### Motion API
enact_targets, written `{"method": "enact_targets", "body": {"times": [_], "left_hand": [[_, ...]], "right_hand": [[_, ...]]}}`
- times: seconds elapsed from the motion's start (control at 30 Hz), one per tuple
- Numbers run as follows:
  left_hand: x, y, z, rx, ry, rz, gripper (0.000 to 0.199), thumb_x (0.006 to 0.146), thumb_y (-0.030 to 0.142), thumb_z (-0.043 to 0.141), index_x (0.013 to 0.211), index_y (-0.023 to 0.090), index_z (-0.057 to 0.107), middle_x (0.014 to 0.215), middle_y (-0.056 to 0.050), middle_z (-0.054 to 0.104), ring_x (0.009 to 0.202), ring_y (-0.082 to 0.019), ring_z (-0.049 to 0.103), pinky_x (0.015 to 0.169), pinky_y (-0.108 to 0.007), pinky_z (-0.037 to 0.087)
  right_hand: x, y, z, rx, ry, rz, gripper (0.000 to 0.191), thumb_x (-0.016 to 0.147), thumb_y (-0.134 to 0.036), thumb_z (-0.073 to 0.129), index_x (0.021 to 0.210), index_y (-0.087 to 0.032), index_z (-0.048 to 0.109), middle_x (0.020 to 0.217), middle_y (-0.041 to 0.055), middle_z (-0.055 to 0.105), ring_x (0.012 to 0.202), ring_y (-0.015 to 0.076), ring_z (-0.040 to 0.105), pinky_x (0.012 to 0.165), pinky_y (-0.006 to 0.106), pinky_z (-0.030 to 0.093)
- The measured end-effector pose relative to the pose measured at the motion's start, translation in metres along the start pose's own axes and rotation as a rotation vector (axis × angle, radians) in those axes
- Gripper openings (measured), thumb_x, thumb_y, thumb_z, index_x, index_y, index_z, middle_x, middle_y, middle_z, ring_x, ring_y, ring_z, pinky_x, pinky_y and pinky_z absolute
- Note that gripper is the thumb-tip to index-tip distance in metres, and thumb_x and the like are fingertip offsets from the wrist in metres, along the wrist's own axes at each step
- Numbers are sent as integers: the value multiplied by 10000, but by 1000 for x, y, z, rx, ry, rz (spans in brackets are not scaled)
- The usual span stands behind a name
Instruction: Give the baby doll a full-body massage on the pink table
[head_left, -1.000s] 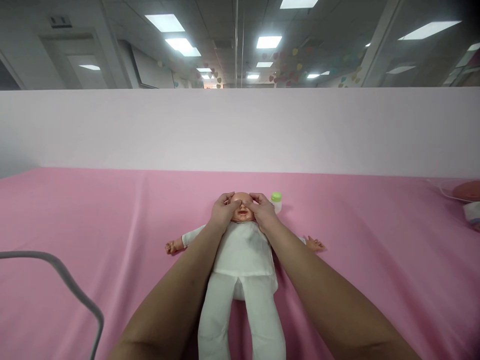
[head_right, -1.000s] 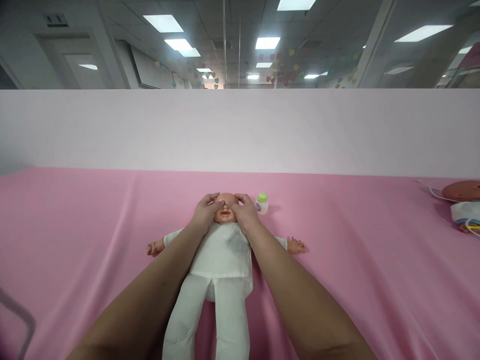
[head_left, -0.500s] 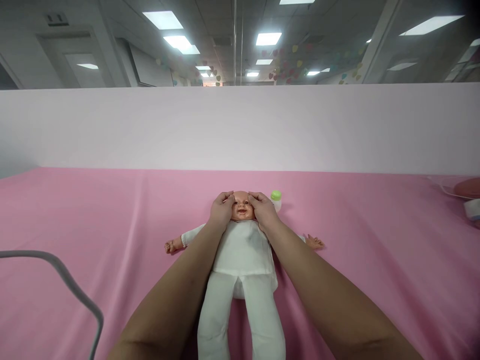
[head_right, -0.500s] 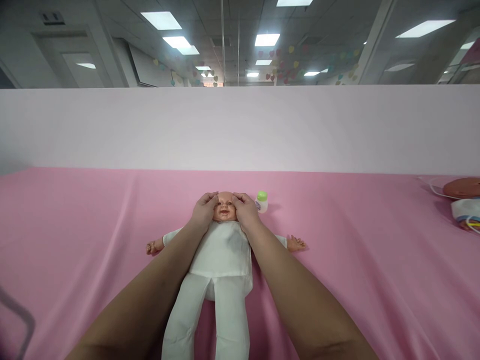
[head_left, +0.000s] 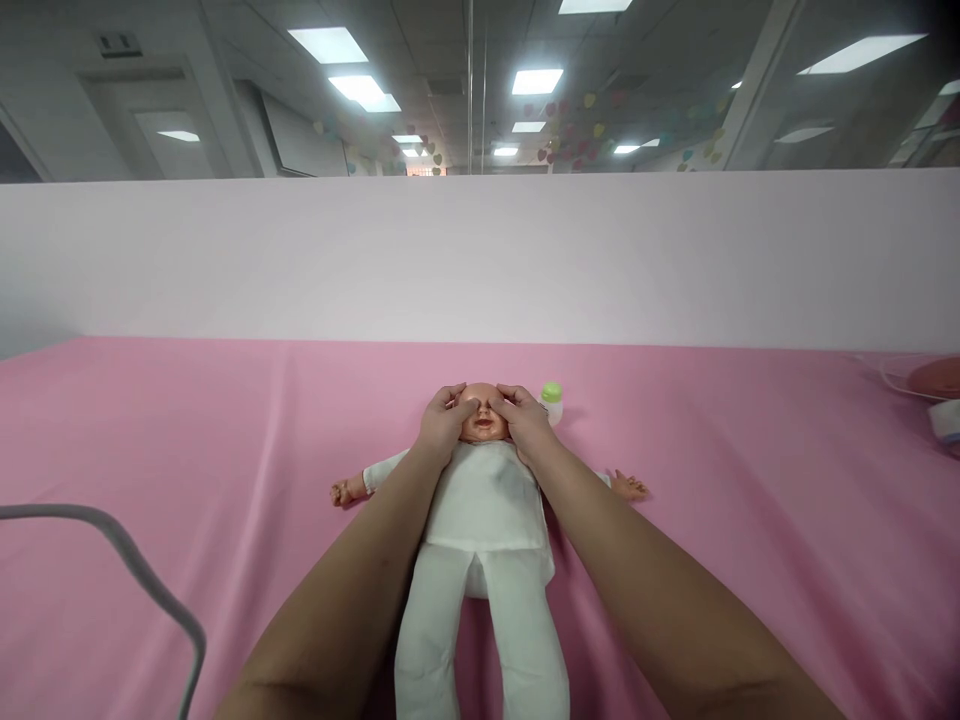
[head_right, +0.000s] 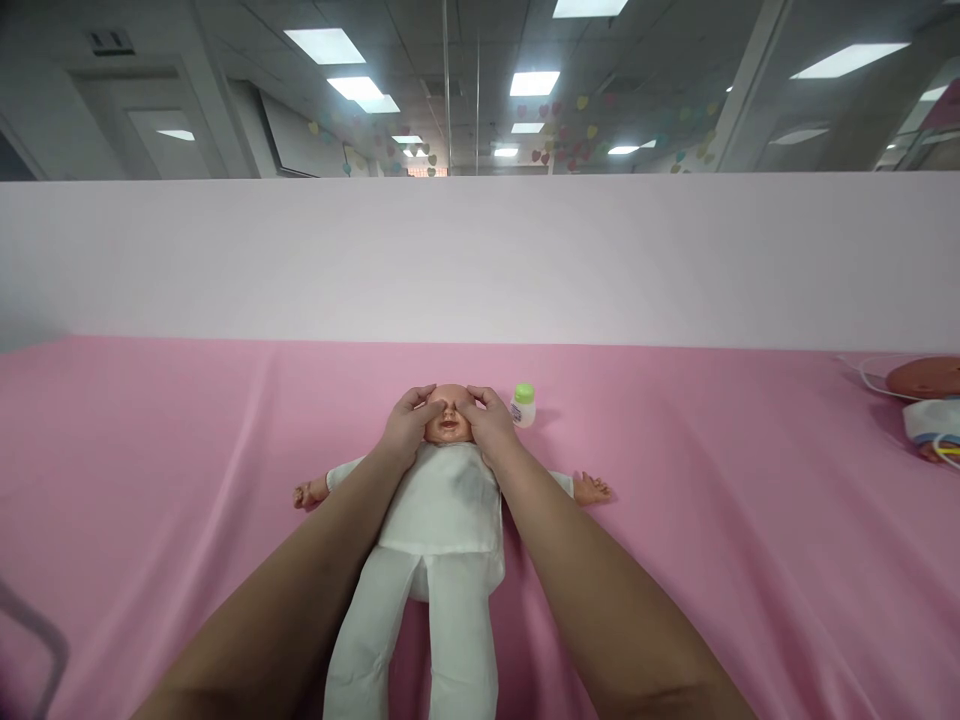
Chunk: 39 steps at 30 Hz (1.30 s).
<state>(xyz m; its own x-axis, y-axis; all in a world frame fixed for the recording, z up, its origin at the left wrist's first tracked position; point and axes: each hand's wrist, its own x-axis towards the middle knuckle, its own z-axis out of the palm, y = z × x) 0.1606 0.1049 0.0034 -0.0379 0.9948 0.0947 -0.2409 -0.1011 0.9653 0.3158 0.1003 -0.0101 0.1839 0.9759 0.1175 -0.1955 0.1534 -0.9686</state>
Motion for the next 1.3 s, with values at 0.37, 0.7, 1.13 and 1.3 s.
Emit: {"method": "enact_targets", "body": {"times": [0.37,0.7,1.13,1.3], "left_hand": [[2,-1,5,183,77,65,362,771,384,810,1092,229,749,1106,-70,759,998,-239,714,899,-370,565],[9,-7,-4,25,28,-12,360,812,297,709,1164,243,762,1178,-73,775,1121,-255,698,1018,-423,544],[0,-10,-3,125,43,64,520,729,380,852,1209,226,723,1175,-93,731,1037,-255,705,920,-391,571],[0,-8,1,204,69,84,438,775,400,826,1170,236,732,1134,-83,747,1045,-261,702,911,-387,559]], "right_hand": [[3,1,1,-175,63,-98,446,717,-503,814,1088,-274,724,1248,39,741,1196,281,664,1022,422,536],[11,10,-2,-39,18,-10,401,785,-443,680,1151,-289,737,1265,26,750,1185,263,674,1007,431,557],[-1,1,2,-121,-32,-56,570,687,-515,860,1192,-304,699,1335,32,710,1186,288,686,991,423,569],[2,5,2,-196,34,-103,493,717,-512,822,1145,-291,713,1252,39,738,1169,288,677,996,416,543]]}}
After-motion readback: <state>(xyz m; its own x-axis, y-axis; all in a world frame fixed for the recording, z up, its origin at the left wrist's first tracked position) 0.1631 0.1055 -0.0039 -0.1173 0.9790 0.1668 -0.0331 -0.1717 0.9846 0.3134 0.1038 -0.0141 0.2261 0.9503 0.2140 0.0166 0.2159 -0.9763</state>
